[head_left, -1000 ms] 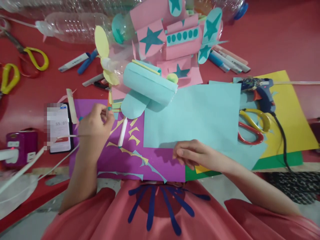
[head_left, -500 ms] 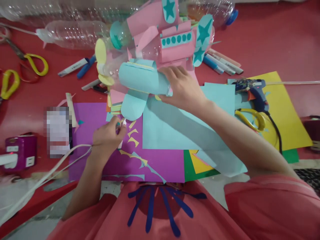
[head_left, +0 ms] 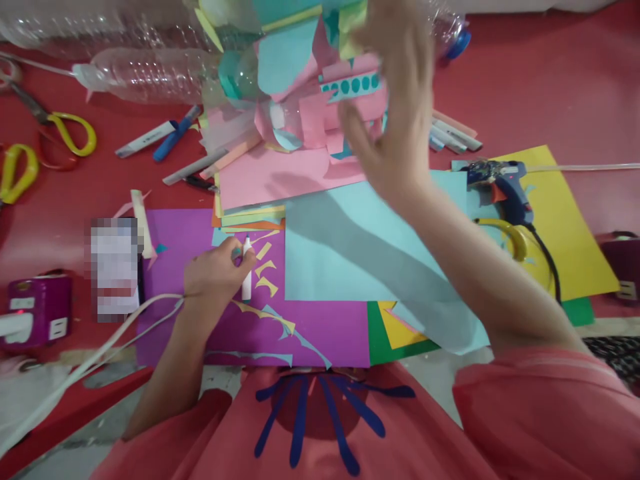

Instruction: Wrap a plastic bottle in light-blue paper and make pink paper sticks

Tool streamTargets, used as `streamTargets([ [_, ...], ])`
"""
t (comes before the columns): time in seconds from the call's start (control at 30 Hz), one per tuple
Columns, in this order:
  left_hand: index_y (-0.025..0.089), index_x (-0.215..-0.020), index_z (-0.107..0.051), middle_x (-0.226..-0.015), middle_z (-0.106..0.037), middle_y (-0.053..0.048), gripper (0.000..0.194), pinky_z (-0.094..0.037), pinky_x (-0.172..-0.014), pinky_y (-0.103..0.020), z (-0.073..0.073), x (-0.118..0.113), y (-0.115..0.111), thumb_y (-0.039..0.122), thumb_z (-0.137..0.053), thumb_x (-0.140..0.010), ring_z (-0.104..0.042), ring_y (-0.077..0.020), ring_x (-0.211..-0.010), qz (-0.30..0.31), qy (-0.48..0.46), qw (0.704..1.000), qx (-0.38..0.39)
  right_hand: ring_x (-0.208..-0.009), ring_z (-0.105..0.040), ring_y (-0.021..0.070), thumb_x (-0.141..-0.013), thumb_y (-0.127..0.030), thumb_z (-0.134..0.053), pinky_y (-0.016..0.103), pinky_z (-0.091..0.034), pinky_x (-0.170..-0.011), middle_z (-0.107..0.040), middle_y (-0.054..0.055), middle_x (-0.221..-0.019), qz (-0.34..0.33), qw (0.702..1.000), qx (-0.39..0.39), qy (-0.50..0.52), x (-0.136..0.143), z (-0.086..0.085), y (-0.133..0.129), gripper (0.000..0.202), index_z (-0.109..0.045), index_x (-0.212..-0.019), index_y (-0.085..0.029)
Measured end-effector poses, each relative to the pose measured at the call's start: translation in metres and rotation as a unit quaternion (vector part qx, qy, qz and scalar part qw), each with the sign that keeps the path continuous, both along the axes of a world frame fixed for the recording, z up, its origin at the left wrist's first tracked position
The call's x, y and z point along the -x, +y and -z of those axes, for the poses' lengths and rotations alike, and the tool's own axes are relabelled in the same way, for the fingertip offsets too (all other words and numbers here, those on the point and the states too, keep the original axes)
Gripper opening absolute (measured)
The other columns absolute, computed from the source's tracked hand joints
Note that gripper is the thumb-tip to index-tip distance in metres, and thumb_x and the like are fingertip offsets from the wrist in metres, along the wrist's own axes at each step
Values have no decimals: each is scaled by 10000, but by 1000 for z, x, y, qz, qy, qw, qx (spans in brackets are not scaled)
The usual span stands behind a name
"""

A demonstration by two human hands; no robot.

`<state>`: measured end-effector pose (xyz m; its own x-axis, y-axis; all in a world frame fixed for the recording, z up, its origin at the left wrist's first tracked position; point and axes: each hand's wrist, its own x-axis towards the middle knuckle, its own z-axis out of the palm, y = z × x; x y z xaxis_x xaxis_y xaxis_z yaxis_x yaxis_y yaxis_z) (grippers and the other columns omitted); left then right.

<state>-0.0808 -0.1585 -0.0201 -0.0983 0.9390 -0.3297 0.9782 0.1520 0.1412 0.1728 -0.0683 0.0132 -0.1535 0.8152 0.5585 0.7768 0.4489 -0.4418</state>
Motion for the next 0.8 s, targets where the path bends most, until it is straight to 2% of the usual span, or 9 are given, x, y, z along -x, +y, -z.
streamTargets([
  [0.07, 234, -680, -475, -488, -414, 35, 190, -259, -509, -263, -3, -1, 3, 389, -504, -785, -406, -141, -462, -13, -76, 996, -39, -1020, -653, 179, -941, -238, -431, 311, -512, -922, -700, 143, -1055, -131, 983, 94, 92, 14, 14, -40, 282, -651, -1013, -76],
  [0.17, 226, -728, -522, -447, -314, 69, 211, -241, -456, -250, -5, -13, 6, 426, -504, -794, -319, -106, -422, -17, -269, 958, -96, -765, -653, 112, -932, -328, -482, 243, -540, -687, -703, 50, -890, -249, 880, 342, 215, 29, 35, -85, 224, -623, -949, -155],
  [0.3, 220, -727, -487, -527, -325, 70, 224, -241, -419, -225, 3, -48, 8, 411, -492, -843, -294, -75, -435, 7, -494, 868, -48, -774, -652, 115, -837, -388, -628, 263, -543, -707, -676, 41, -890, -266, 731, 485, 399, 37, 58, -105, 341, -511, -1070, -169],
  [0.37, 220, -745, -485, -515, -360, 71, 234, -250, -404, -215, 12, -64, 9, 424, -519, -855, -327, -72, -427, 23, -528, 849, -11, -717, -641, 111, -839, -407, -623, 268, -531, -693, -639, -4, -753, -245, 698, 497, 453, 36, 65, -105, 323, -477, -1016, -180],
  [0.43, 228, -833, -508, -512, -376, 78, 218, -287, -402, -210, 22, -74, 12, 442, -536, -860, -365, -76, -413, 21, -550, 835, 15, -632, -600, 95, -870, -425, -582, 254, -496, -637, -589, -39, -654, -217, 708, 492, 457, 29, 67, -103, 289, -484, -989, -180],
  [0.53, 238, -915, -488, -537, -311, 91, 159, -328, -427, -211, 34, -76, 22, 392, -479, -879, -303, -72, -397, -27, -603, 797, -8, -534, -484, 66, -901, -408, -528, 229, -387, -532, -521, -59, -619, -147, 795, 436, 396, 14, 66, -100, 285, -562, -1028, -155],
  [0.6, 231, -904, -462, -634, -480, 39, 158, -474, -576, -259, 38, -71, 30, 358, -366, -905, -465, -91, -492, -53, -634, 771, 13, -505, -400, 61, -895, -388, -518, 234, -315, -496, -452, -67, -594, -93, 850, 385, 346, 3, 65, -96, 273, -607, -991, -149],
  [0.7, 228, -964, -479, -1076, -676, -76, 263, -523, -830, -327, 37, -65, 38, 415, -297, -928, -669, -154, -957, -34, -625, 780, 18, -470, -305, 63, -873, -396, -525, 241, -251, -475, -355, -85, -541, -68, 878, 361, 308, -7, 65, -92, 257, -618, -922, -161],
  [0.8, 246, -1084, -480, -1429, -530, -63, 360, -486, -956, -354, 36, -62, 39, 470, -227, -961, -526, -181, -1308, 16, -614, 789, 34, -439, -235, 58, -851, -401, -557, 246, -206, -467, -261, -106, -508, -86, 887, 358, 280, -7, 67, -90, 247, -609, -915, -168],
])
